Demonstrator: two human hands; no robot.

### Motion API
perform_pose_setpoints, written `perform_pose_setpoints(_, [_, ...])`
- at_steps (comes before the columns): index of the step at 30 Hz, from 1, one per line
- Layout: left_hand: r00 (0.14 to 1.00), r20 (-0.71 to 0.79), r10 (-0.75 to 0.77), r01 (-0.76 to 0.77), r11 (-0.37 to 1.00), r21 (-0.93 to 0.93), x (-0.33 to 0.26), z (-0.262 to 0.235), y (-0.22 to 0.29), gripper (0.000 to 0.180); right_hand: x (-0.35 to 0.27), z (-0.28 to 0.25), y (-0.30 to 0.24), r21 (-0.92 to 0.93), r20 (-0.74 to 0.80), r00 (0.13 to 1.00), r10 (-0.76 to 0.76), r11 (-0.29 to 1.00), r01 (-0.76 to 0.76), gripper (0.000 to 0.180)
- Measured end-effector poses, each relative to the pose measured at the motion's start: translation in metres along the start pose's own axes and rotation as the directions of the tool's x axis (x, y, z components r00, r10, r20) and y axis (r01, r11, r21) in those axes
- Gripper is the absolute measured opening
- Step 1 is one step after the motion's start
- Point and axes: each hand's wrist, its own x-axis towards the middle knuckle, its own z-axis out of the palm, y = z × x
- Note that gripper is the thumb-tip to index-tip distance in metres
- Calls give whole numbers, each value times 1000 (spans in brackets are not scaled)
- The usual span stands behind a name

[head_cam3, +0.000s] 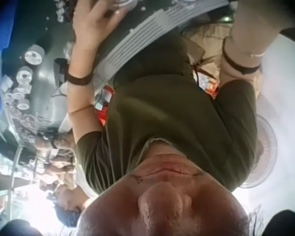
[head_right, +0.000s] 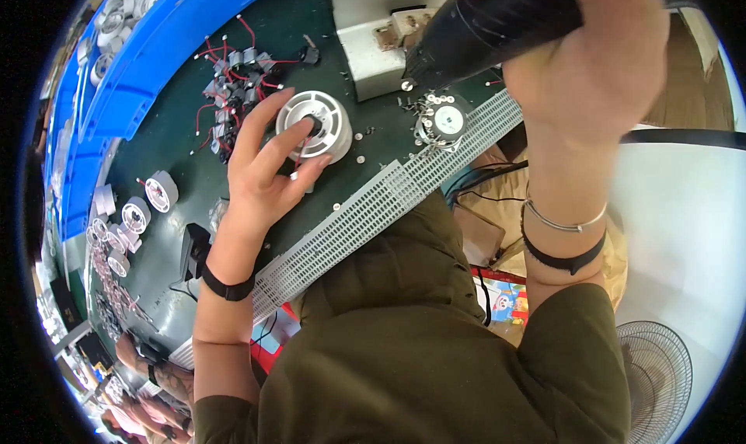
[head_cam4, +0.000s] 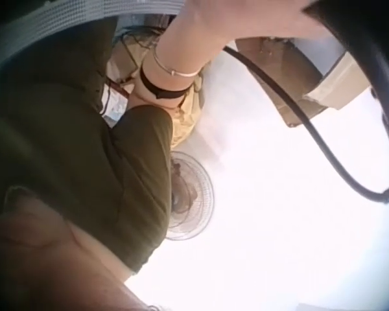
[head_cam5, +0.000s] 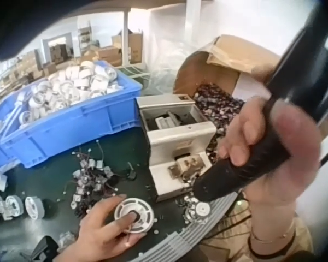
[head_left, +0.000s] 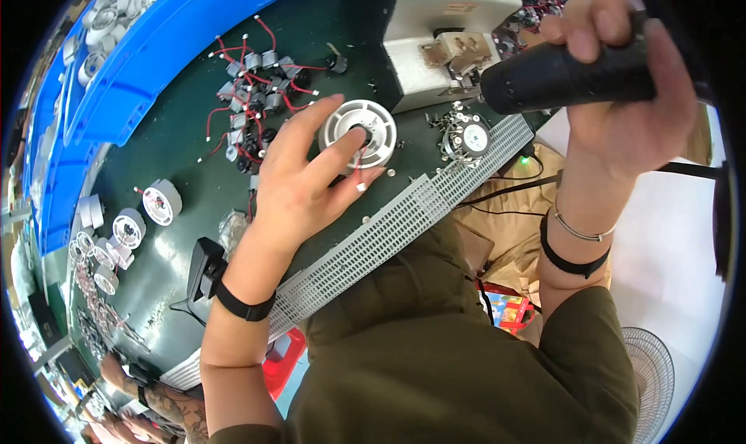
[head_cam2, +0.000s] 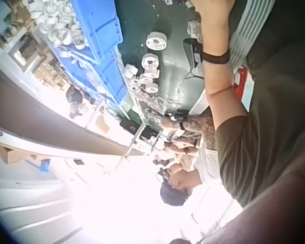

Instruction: The person assembles a device by fitting a motor into a plastic housing, driving screws into the assembly with a power screwdriver, and repeating the process.

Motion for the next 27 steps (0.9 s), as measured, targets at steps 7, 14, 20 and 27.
perform_pose_setpoints(7, [998,-42,37,-34,997,67,0,1,2,34,25,51,27,-5,-73,997,-36,999,36,36])
perform_pose_setpoints(14, [996,-66,57,-53,997,54,-1,4,-2,31,35,77,40,-69,-189,979,-73,996,61,47])
perform_pose_setpoints(20, [997,-69,45,-41,997,58,-2,3,0,29,32,82,43,-119,-172,983,-66,992,45,50])
perform_pose_setpoints(27, [998,-49,32,-29,999,46,-2,3,0,29,30,86,48,37,-108,994,5,999,-1,49])
